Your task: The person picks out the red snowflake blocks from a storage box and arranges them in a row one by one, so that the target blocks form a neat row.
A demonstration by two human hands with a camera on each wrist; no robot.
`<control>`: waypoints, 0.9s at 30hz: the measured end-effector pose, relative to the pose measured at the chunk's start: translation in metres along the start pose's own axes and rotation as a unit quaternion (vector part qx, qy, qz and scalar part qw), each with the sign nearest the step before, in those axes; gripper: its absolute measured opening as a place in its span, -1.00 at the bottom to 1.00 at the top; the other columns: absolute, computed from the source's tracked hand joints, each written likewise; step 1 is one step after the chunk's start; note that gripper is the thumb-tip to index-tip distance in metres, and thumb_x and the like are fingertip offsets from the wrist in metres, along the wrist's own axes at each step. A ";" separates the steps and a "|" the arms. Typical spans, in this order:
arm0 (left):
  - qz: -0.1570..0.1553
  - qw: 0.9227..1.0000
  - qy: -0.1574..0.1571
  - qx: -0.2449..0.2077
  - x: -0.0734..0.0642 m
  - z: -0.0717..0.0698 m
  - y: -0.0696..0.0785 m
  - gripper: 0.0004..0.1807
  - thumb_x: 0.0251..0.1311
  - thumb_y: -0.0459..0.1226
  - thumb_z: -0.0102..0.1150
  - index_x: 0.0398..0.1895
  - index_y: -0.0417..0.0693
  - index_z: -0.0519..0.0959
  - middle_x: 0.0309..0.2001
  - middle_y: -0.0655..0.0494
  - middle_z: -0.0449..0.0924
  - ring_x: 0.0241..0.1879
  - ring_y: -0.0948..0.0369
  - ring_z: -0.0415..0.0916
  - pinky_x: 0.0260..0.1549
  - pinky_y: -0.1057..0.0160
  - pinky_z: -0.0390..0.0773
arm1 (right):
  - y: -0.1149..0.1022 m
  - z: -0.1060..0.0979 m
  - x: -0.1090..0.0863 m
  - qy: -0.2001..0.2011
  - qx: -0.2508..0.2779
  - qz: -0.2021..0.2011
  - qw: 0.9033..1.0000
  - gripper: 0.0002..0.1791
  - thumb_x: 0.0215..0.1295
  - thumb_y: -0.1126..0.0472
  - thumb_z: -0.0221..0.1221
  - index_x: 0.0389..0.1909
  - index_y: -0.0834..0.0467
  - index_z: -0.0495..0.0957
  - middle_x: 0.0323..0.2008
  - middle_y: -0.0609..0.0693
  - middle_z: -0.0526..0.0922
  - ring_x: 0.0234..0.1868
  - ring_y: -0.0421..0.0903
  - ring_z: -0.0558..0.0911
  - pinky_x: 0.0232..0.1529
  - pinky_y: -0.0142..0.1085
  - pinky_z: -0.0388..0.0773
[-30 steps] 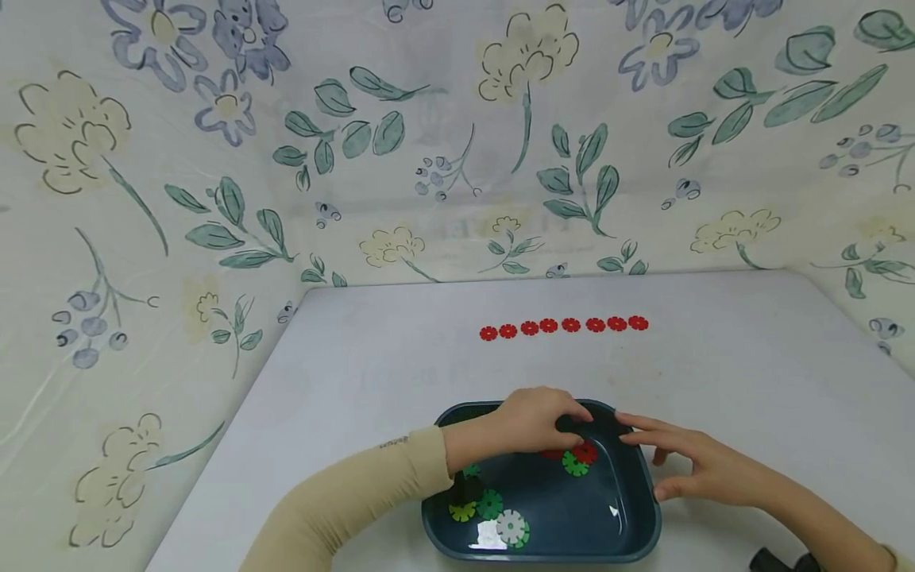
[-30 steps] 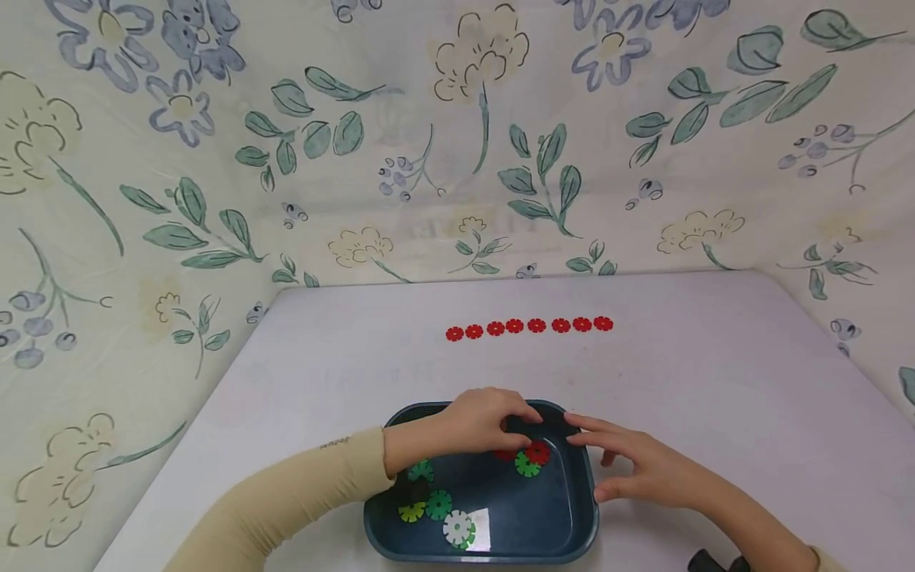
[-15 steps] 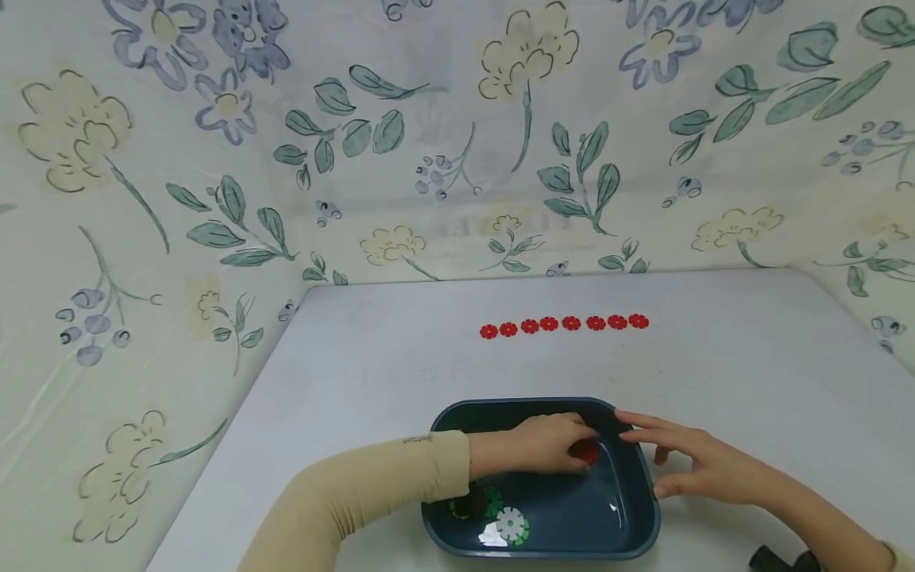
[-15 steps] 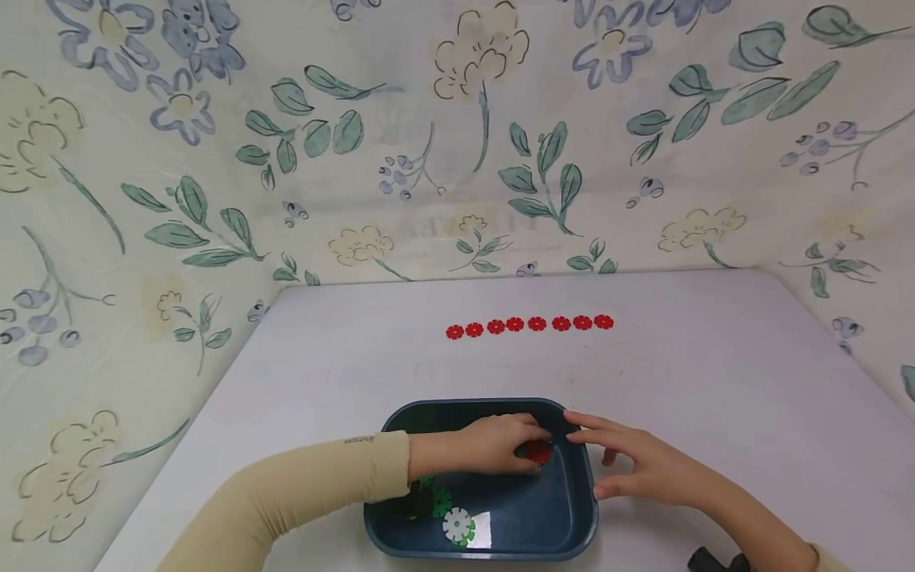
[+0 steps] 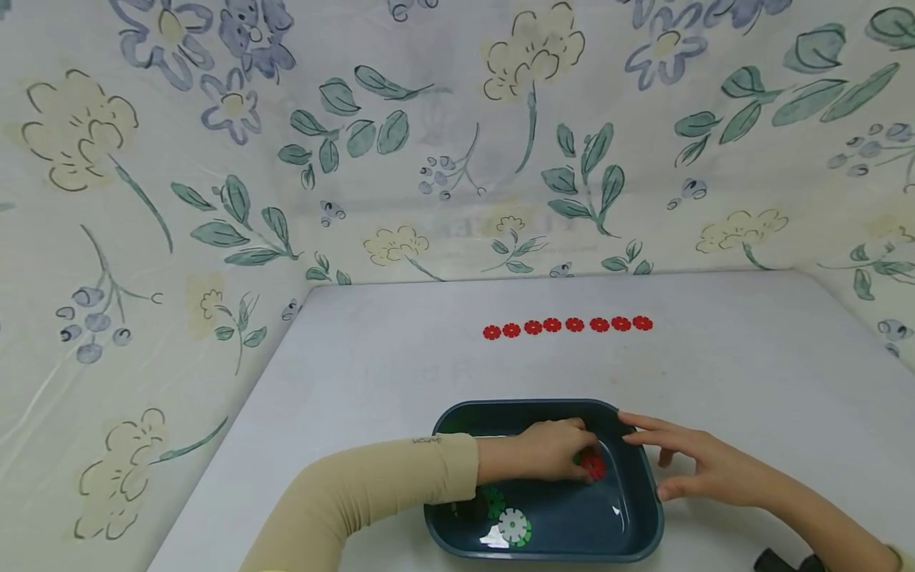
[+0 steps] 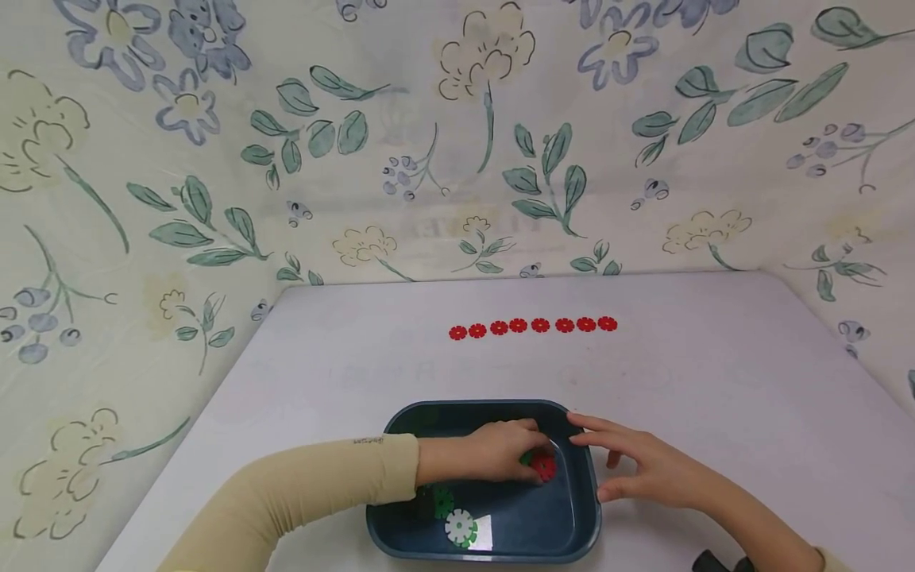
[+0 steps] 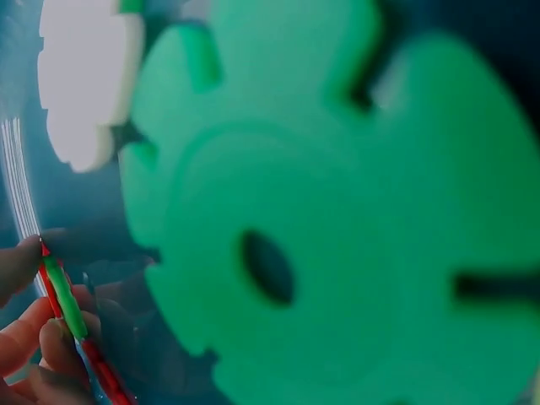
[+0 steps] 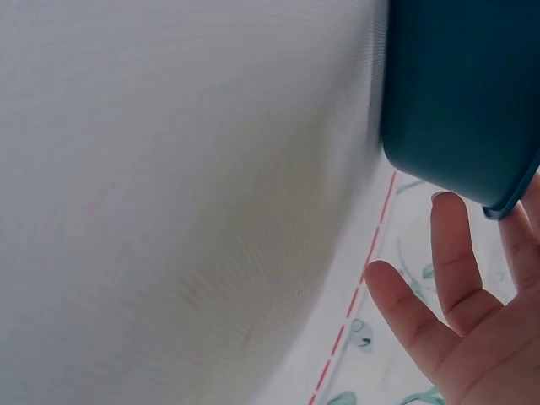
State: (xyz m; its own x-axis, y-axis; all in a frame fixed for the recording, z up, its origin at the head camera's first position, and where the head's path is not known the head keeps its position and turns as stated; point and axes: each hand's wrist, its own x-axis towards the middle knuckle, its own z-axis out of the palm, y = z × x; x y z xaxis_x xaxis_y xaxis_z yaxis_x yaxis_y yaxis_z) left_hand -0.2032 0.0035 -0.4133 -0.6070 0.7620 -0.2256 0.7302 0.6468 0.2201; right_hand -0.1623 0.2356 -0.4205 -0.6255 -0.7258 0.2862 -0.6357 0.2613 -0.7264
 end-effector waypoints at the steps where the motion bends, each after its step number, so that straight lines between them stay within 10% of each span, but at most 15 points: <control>1: 0.001 1.000 -0.002 0.000 0.000 0.000 0.000 -0.63 0.03 -0.04 0.28 -0.05 0.15 0.57 -0.23 0.26 0.50 -0.38 0.43 0.39 -0.45 0.55 0.41 | 0.000 0.000 0.000 0.000 0.001 0.000 1.000 -0.30 -0.03 0.38 0.29 0.22 0.14 0.33 0.34 -0.41 0.08 -0.04 -0.34 0.36 -0.42 -0.40 0.45; 27: 0.023 0.999 0.004 0.035 0.002 0.002 -0.001 -0.74 0.03 -0.07 0.23 -0.24 0.03 0.57 -0.49 0.27 0.39 -0.59 0.42 0.32 -0.69 0.57 0.30 | 0.000 0.002 0.000 0.007 -0.004 0.005 1.000 -0.31 -0.04 0.36 0.30 0.20 0.12 0.35 0.33 -0.42 0.11 0.08 -0.45 0.28 -0.46 -0.45 0.46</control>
State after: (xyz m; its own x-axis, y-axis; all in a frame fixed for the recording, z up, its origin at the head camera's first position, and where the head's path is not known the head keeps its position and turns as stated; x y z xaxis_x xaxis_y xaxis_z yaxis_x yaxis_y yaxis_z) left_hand -0.2046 0.0046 -0.4162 -0.5748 0.7909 -0.2102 0.7771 0.6080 0.1625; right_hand -0.1610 0.2346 -0.4214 -0.6381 -0.7141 0.2879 -0.6328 0.2734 -0.7244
